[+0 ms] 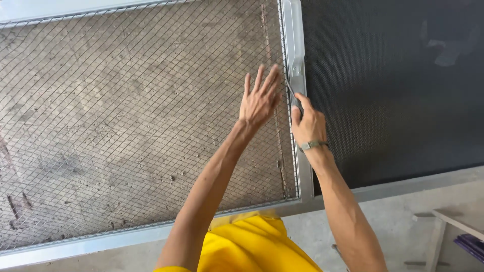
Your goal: Assembling a metal mesh screen into an aluminum frame using a hand tool to press the mesh into the groove
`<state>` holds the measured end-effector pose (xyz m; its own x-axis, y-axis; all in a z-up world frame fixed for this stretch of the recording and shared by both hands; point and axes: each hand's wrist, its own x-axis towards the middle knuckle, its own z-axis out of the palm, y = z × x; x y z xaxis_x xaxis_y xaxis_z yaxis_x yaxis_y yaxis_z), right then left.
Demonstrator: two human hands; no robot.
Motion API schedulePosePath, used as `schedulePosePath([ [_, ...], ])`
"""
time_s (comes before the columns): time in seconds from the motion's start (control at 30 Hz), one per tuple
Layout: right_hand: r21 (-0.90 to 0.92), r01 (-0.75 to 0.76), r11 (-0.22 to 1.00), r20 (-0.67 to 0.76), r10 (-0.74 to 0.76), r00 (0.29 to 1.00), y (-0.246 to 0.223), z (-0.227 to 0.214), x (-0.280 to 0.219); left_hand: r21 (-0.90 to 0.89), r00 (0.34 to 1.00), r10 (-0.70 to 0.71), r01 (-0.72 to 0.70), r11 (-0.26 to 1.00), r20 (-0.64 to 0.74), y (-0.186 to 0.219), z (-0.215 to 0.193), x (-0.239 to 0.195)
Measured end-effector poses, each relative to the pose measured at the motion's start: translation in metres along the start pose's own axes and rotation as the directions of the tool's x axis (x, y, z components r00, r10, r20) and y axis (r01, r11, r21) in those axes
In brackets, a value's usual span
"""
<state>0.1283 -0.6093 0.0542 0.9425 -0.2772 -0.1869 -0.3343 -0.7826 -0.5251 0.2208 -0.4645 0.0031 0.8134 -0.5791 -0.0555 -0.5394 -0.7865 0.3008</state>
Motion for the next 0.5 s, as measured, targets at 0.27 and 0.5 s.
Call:
schedulePosePath([
  [0.27, 0.011, 0.087, 0.996, -0.087, -0.085, 0.993, -0.033, 0.01, 0.08, 0.002, 0.988, 0.072, -0.073, 0.997, 0.135, -0.042, -0.006, 0.077],
  [0.5, -0.017, 0.038, 0.999, -0.106, -0.04, 0.994, -0.047, 0.023, 0.147, -0.113, 0.991, 0.123, -0.118, 0.987, 0.041, -0.064, 0.001, 0.114],
])
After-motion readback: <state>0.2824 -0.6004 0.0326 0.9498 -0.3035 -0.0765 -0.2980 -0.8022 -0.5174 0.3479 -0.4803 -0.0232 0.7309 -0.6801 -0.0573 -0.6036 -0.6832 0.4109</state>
